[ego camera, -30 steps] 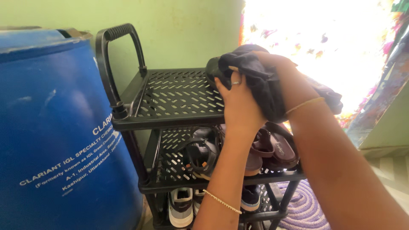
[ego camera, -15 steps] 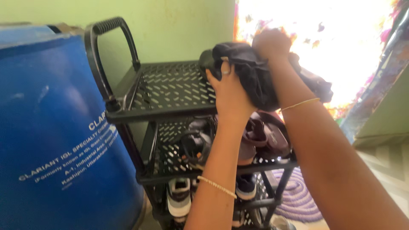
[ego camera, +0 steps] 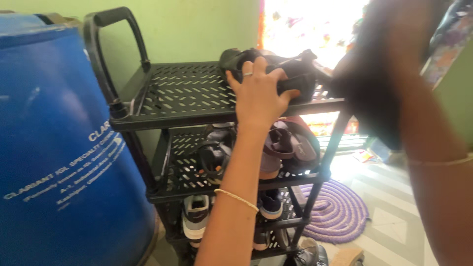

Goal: The person organizes various shoes on a multi-tiered black plastic shoe rack. They pick up pairs of sandals and sneakers from the floor and place them onto the shelves, adjusting their positions to fit neatly.

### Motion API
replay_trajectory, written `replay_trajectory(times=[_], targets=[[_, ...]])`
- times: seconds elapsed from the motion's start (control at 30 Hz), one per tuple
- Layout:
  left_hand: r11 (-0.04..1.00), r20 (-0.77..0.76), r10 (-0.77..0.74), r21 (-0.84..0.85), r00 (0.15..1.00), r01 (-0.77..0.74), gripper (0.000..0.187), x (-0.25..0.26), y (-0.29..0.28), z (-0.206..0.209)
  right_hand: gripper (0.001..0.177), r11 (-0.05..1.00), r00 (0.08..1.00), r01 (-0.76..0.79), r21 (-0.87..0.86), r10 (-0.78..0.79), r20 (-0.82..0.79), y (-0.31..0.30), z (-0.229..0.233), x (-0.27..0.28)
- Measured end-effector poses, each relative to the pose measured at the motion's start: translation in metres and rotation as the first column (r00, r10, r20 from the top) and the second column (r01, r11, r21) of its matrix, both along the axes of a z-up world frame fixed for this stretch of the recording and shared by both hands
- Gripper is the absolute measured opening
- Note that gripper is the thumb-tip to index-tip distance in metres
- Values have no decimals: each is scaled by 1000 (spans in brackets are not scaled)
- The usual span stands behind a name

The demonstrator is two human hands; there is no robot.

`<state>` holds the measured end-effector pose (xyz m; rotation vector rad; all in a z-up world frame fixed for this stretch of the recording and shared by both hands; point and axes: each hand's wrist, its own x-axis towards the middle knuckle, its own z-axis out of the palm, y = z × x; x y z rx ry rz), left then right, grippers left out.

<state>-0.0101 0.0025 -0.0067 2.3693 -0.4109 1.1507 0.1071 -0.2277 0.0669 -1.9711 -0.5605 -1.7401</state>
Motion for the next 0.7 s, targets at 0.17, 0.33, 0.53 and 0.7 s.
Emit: replay_trajectory(times=[0.17, 0.33, 0.53, 0.7], targets=[[999, 30, 19, 29, 999, -20, 42, 3, -1, -2, 70, 886, 990, 30, -464, -92, -111, 28, -87, -27], [998, 77, 17, 58, 997, -22, 36, 6, 1, -8, 54, 995, 825, -96, 31, 97, -557, 50, -104, 41], [998, 81, 21, 63, 996, -26, 40, 4, -2, -9, 74, 996, 787, -26, 91, 76, -612, 6, -80, 109], [999, -10, 8, 41, 1000, -8, 48, 3, 3, -1, 80, 766, 390, -273, 583, 642, -660, 8, -73, 62]])
